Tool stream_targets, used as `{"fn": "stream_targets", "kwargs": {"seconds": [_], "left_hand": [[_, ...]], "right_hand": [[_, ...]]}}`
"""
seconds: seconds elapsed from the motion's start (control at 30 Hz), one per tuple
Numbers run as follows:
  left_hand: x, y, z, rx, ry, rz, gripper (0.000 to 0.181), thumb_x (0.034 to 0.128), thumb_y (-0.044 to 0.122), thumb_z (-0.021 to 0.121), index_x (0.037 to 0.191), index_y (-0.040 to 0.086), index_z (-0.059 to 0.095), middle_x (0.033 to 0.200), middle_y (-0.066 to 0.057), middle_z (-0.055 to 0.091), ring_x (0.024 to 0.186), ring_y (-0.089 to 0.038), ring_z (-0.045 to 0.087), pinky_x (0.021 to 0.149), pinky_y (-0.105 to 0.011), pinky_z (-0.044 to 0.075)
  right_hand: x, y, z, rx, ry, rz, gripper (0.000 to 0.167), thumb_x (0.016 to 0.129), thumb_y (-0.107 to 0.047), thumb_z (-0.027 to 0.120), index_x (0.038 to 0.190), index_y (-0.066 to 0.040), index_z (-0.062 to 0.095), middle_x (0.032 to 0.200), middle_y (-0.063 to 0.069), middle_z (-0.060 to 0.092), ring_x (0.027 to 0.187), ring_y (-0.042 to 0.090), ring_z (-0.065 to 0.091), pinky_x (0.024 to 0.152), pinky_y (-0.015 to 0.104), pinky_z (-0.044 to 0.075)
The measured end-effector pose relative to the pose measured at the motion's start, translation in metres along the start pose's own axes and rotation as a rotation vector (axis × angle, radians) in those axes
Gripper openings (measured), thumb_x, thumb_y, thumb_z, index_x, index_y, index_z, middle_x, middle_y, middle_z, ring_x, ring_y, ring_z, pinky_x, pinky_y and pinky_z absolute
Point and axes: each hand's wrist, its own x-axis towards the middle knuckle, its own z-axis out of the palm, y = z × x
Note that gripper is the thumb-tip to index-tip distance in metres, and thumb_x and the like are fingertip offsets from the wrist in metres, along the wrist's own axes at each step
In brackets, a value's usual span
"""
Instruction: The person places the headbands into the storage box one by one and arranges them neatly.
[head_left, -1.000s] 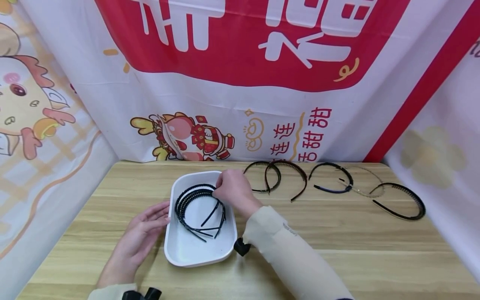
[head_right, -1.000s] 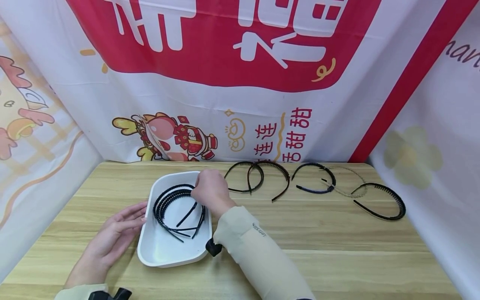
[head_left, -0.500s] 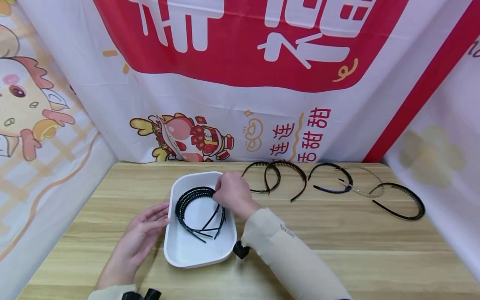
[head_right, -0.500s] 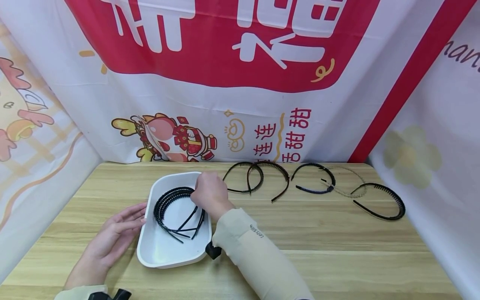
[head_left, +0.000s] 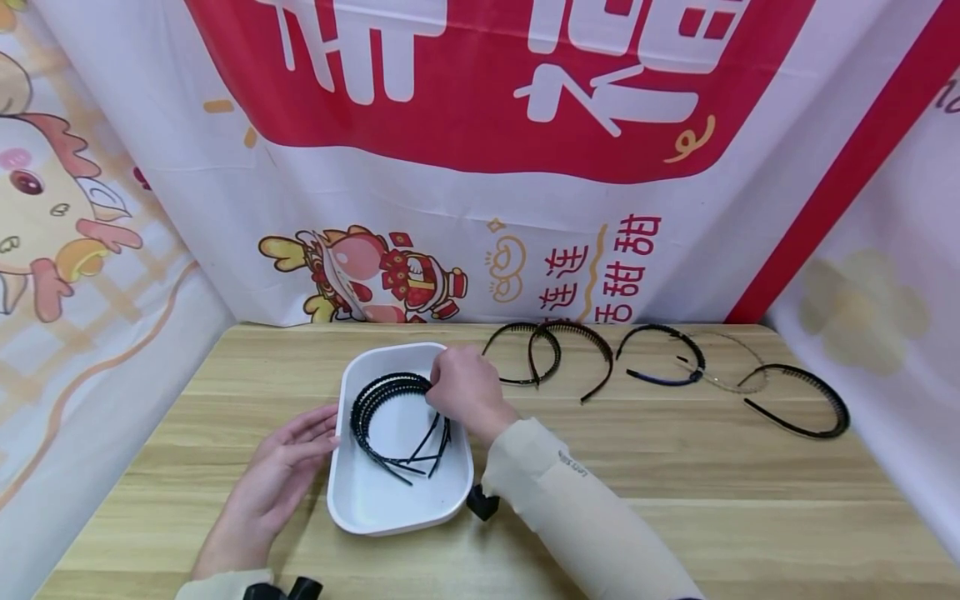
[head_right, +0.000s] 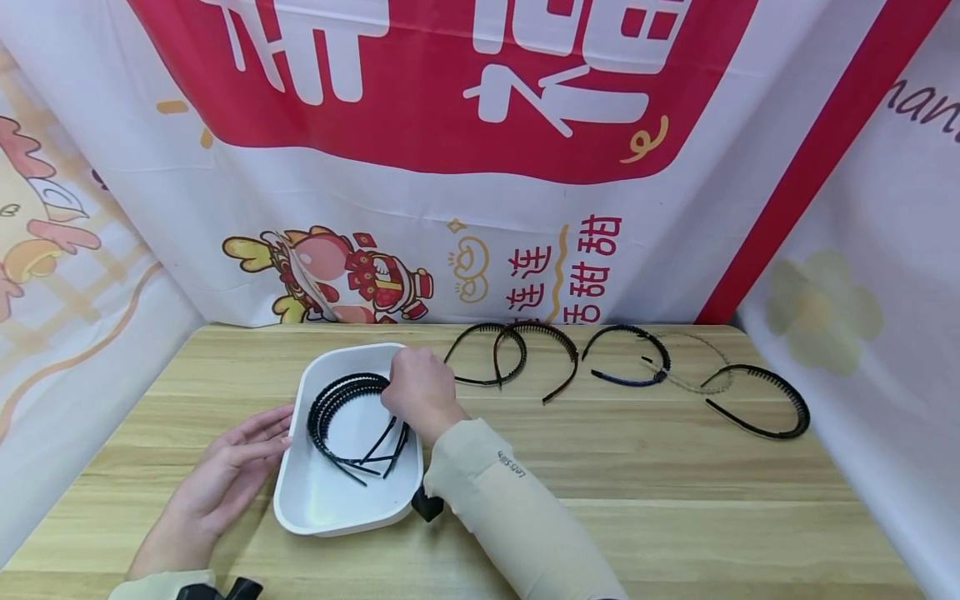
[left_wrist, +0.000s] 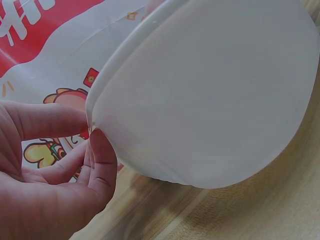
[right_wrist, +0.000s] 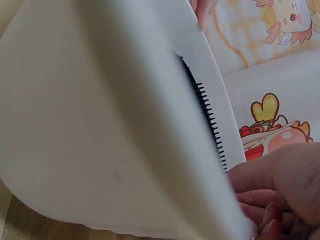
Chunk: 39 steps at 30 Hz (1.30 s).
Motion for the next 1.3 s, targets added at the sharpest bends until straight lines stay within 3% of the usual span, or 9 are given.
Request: {"fn": "stream_targets", "kwargs": {"seconds": [0.3, 0.57, 0.67, 0.8, 1.0, 1.13, 1.3], "left_hand": [[0.000, -0.002, 0.000, -0.001, -0.004, 0.000, 0.040, 0.0993, -0.008, 0.061, 0.126, 0.021, 0.064, 0.120, 0.009, 0.072, 0.115, -0.006, 0.067, 0.102, -0.020, 0.058], [0.000, -0.003, -0.001, -0.002, -0.001, -0.003, 0.040, 0.0997, -0.008, 0.060, 0.128, 0.021, 0.064, 0.120, 0.010, 0.072, 0.115, -0.006, 0.067, 0.102, -0.020, 0.057], [0.000, -0.004, -0.002, -0.004, -0.003, -0.004, 0.040, 0.0999, -0.008, 0.060, 0.128, 0.021, 0.064, 0.121, 0.010, 0.072, 0.115, -0.006, 0.067, 0.102, -0.020, 0.057], [-0.001, -0.004, -0.002, -0.004, -0.004, -0.004, 0.040, 0.1002, -0.008, 0.060, 0.128, 0.021, 0.063, 0.121, 0.010, 0.072, 0.115, -0.005, 0.067, 0.102, -0.020, 0.057], [0.000, -0.005, -0.001, 0.001, -0.002, -0.003, 0.040, 0.1005, -0.008, 0.059, 0.130, 0.019, 0.061, 0.122, 0.010, 0.072, 0.116, -0.005, 0.067, 0.103, -0.020, 0.057], [0.000, -0.004, 0.000, 0.005, -0.006, -0.008, 0.040, 0.1006, -0.007, 0.060, 0.132, 0.018, 0.060, 0.123, 0.010, 0.072, 0.117, -0.006, 0.067, 0.104, -0.020, 0.057], [0.001, -0.002, -0.001, 0.010, -0.009, -0.007, 0.040, 0.1005, -0.007, 0.060, 0.130, 0.020, 0.061, 0.122, 0.011, 0.072, 0.116, -0.005, 0.067, 0.104, -0.019, 0.057]], "right_hand": [[-0.003, 0.001, 0.001, 0.034, -0.017, 0.010, 0.009, 0.084, -0.012, 0.085, 0.086, -0.015, 0.077, 0.084, -0.002, 0.072, 0.074, 0.013, 0.064, 0.065, 0.026, 0.057], [-0.005, 0.003, 0.002, 0.032, 0.008, -0.007, 0.017, 0.089, -0.022, 0.086, 0.102, -0.013, 0.079, 0.098, 0.001, 0.076, 0.081, 0.013, 0.065, 0.069, 0.025, 0.058], [-0.008, 0.006, 0.001, 0.077, 0.027, -0.042, 0.019, 0.091, -0.023, 0.085, 0.105, -0.012, 0.080, 0.093, 0.001, 0.076, 0.078, 0.012, 0.065, 0.066, 0.023, 0.056], [-0.013, 0.013, -0.003, 0.215, 0.035, -0.077, 0.020, 0.091, -0.024, 0.086, 0.105, -0.011, 0.080, 0.085, -0.001, 0.071, 0.075, 0.011, 0.063, 0.062, 0.021, 0.054], [-0.023, 0.033, -0.014, 0.397, 0.061, -0.094, 0.018, 0.092, -0.025, 0.085, 0.103, -0.012, 0.081, 0.089, -0.001, 0.074, 0.080, 0.011, 0.065, 0.068, 0.025, 0.058], [-0.029, 0.056, -0.023, 0.437, 0.122, -0.077, 0.015, 0.091, -0.024, 0.086, 0.100, -0.014, 0.081, 0.090, 0.000, 0.077, 0.081, 0.012, 0.067, 0.071, 0.027, 0.060], [-0.035, 0.091, -0.033, 0.459, 0.197, 0.002, 0.014, 0.091, -0.026, 0.087, 0.099, -0.017, 0.080, 0.090, -0.001, 0.078, 0.080, 0.014, 0.069, 0.070, 0.027, 0.061]]}}
